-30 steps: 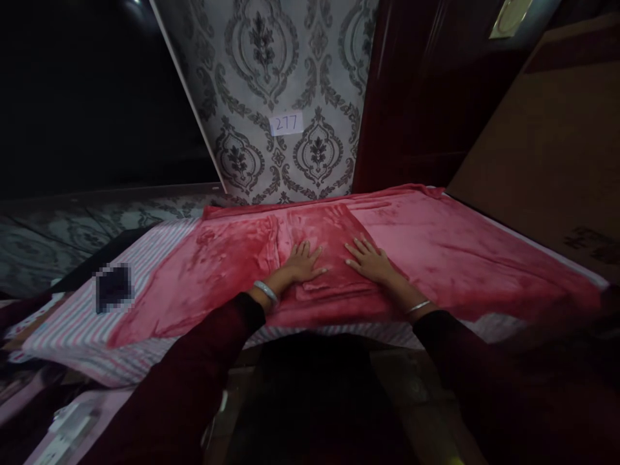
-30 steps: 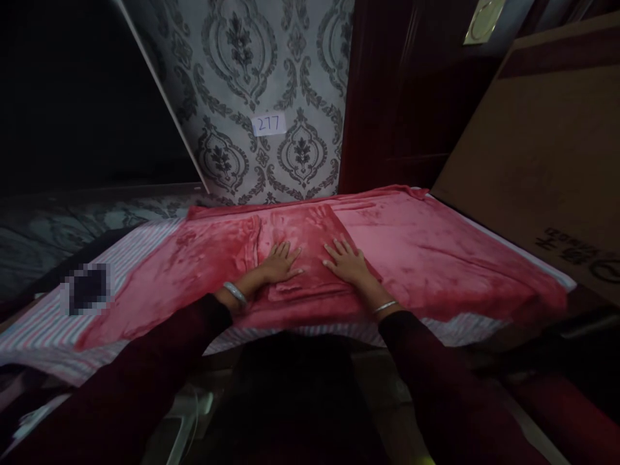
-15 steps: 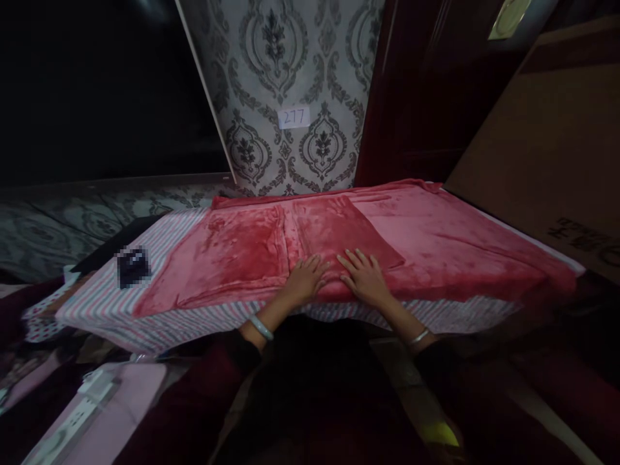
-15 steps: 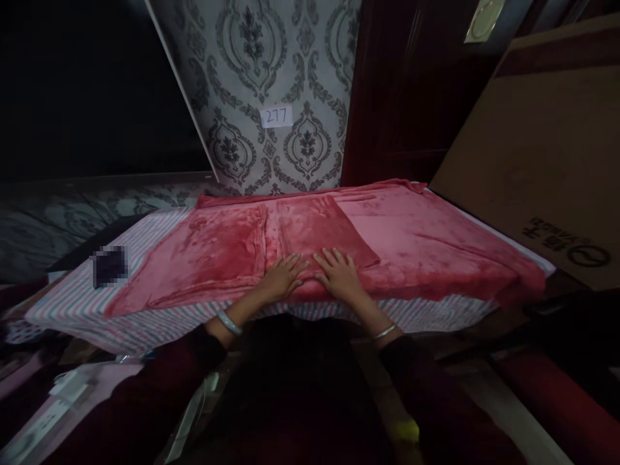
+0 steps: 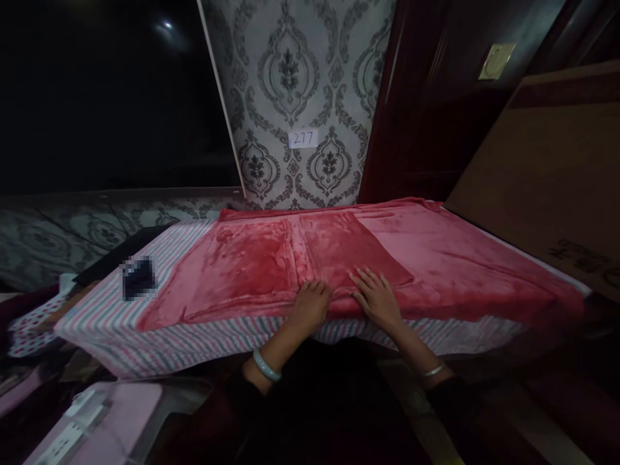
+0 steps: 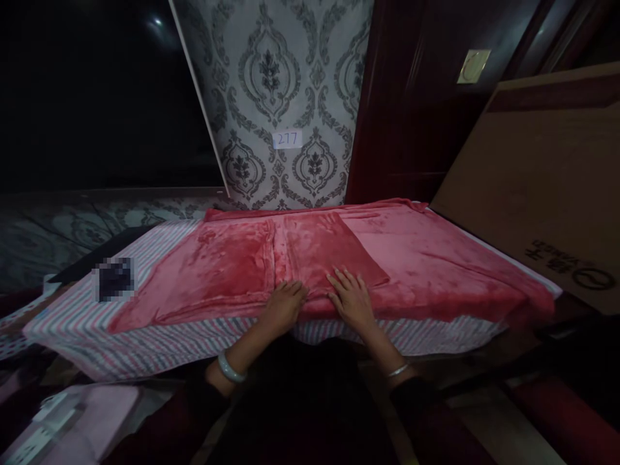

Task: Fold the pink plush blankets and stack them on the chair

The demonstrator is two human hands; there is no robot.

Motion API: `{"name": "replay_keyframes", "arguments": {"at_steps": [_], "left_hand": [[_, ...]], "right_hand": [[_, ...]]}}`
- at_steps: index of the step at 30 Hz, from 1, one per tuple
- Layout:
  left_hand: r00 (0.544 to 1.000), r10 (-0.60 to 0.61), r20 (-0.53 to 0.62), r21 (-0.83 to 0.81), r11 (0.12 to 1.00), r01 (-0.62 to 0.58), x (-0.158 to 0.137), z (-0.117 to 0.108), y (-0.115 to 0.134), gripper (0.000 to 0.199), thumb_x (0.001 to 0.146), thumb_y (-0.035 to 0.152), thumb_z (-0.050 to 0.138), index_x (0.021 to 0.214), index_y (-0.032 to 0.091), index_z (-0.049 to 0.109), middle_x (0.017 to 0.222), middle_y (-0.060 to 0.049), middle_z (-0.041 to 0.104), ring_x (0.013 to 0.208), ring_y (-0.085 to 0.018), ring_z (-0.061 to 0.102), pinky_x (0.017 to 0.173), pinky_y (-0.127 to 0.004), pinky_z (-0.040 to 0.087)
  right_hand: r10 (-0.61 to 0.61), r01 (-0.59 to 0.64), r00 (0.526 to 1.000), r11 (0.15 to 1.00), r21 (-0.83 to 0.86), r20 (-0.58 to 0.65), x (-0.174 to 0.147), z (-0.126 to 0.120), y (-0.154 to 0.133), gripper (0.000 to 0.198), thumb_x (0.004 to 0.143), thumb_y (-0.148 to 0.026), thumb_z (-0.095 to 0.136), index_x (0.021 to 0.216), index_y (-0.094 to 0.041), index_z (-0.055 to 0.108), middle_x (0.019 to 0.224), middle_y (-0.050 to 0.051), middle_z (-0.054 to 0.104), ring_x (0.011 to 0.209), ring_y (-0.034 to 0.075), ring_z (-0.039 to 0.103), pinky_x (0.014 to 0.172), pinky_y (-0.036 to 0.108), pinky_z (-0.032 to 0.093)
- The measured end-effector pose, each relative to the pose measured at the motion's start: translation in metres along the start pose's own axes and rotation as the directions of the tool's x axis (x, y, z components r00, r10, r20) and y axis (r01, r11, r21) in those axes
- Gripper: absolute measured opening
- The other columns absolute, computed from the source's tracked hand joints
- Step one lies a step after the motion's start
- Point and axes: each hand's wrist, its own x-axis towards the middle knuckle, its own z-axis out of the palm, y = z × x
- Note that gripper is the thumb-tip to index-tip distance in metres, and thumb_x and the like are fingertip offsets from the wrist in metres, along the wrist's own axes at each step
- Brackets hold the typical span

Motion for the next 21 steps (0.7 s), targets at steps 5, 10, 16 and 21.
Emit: {"name": "replay_keyframes", "arguments": {"at_steps": [5,10,16,21], "left_hand": [[0.966,-0.254,-0.052,-0.062,0.966,0.251,-0.008,-0.039,-0.042,0.046,0.101,0.023,0.039,0.144,0.025,0.055,0.150,-0.007,0.058,0.144,-0.022,0.047,0.127,-0.045,0.027],[0.813,-0.581,0.033,0.088,0.812,0.577,0.013,-0.071,-0.102,0.064,0.102,0.031,0.041,0.161,0.009,0.028,0.170,-0.016,0.024,0.158,-0.026,0.021,0.129,-0.046,0.017],[0.811,-0.564,0.155,0.143,0.825,0.547,0.032,-0.033,-0.118,0.073,0.100,0.054,0.043,0.162,0.018,0.029,0.172,-0.014,0.016,0.158,-0.041,0.009,0.124,-0.067,0.015],[0.833,-0.537,0.133,0.167,0.840,0.515,0.029,-0.009,-0.116,0.074,0.100,0.060,0.036,0.163,0.024,0.026,0.173,-0.013,0.012,0.157,-0.044,0.006,0.121,-0.071,0.014]], "right_hand": [[0.073,-0.075,0.997,0.992,0.102,0.018,0.016,-0.012,-0.004,0.048,0.104,-0.038,0.033,0.139,-0.028,0.065,0.142,0.007,0.065,0.135,0.027,0.055,0.115,0.053,0.036],[0.032,-0.036,0.999,0.990,0.135,0.027,0.072,-0.024,-0.030,0.054,0.105,-0.040,0.031,0.151,-0.024,0.052,0.156,0.009,0.051,0.147,0.029,0.042,0.118,0.053,0.033],[-0.039,0.030,0.949,0.999,0.033,0.313,0.089,-0.006,-0.066,0.058,0.104,-0.050,0.039,0.158,-0.033,0.040,0.168,0.004,0.030,0.155,0.034,0.025,0.119,0.064,0.026],[-0.048,0.033,0.937,0.998,0.050,0.347,0.083,-0.002,-0.065,0.058,0.104,-0.053,0.035,0.158,-0.031,0.041,0.169,0.005,0.028,0.156,0.033,0.022,0.121,0.063,0.024]]}}
